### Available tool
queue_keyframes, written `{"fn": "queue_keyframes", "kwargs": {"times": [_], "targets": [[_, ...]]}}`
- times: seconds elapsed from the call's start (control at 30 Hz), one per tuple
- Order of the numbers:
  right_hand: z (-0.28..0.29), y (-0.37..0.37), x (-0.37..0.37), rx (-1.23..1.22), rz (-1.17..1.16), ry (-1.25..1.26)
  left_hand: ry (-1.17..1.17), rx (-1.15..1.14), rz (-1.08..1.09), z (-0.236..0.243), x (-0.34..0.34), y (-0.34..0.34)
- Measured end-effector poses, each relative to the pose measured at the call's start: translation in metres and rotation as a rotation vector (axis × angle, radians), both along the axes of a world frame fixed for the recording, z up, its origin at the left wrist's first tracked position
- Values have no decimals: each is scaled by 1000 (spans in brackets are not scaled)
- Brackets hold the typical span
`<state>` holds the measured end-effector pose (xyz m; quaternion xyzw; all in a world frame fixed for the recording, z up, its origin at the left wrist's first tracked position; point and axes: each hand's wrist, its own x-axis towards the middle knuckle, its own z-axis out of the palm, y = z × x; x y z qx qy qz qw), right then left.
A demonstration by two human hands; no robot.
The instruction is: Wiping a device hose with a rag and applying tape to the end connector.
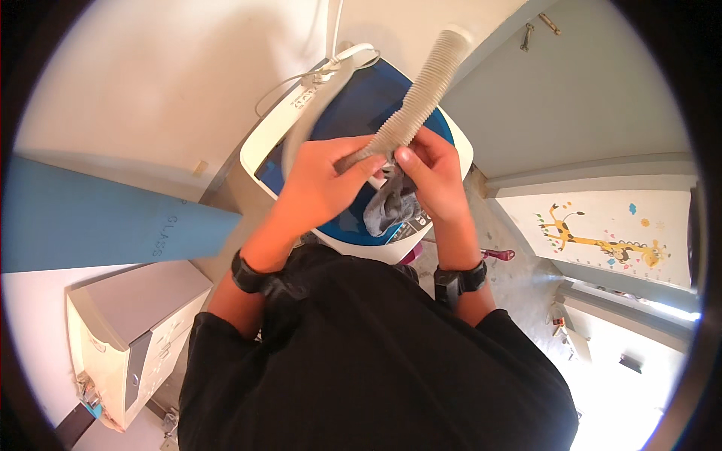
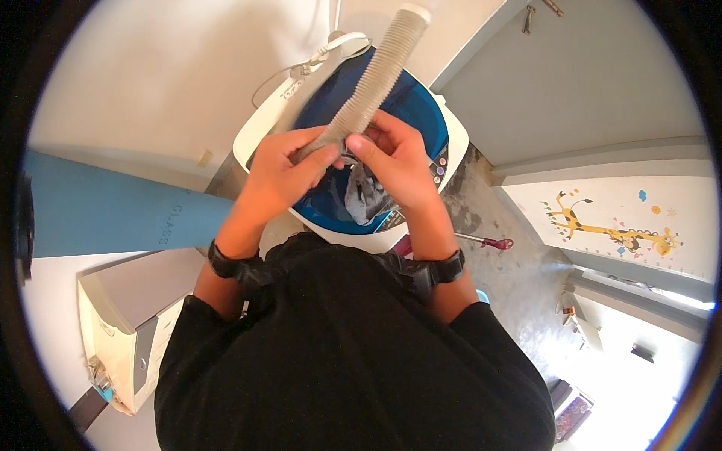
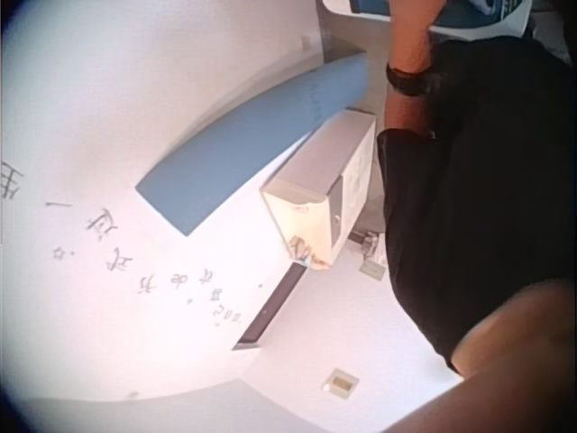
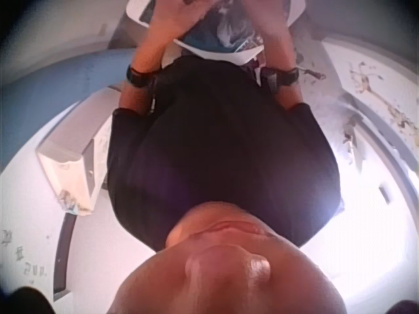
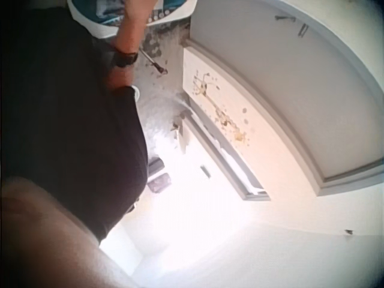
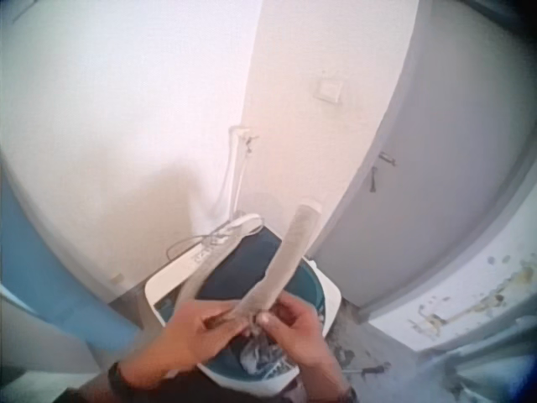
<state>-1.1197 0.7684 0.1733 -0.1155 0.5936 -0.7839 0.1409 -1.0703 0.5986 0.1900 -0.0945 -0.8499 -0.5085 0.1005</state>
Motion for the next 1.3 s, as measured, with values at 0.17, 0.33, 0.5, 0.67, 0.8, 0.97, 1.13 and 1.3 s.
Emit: {"fn": "queue_keyframes", "kwargs": {"times": [0.17, 0.33, 0.5, 0.67, 0.8, 0.97, 1.13, 1.3], "targets": [[-5, -6, 2, -52, -4, 38, 74, -47, 38, -6, -2, 10], [2, -2, 2, -2, -43, 33, 43, -45, -7, 10, -3, 8], [3, 11, 3, -134, 146, 154, 77, 226, -40, 4, 2, 16], [2, -15, 5, 63, -94, 135, 389, -401, 174, -3, -3, 16], [-2, 0, 13, -80, -65, 33, 323, -333, 55, 3, -4, 10], [-9, 4, 16, -144, 17, 38, -381, 442, -135, 7, 2, 3], [-5, 0, 15, 56, -46, 70, -77, 48, -96, -2, 1, 10], [0, -4, 13, 6, -50, -33, 94, -55, -94, -2, -6, 7]]}}
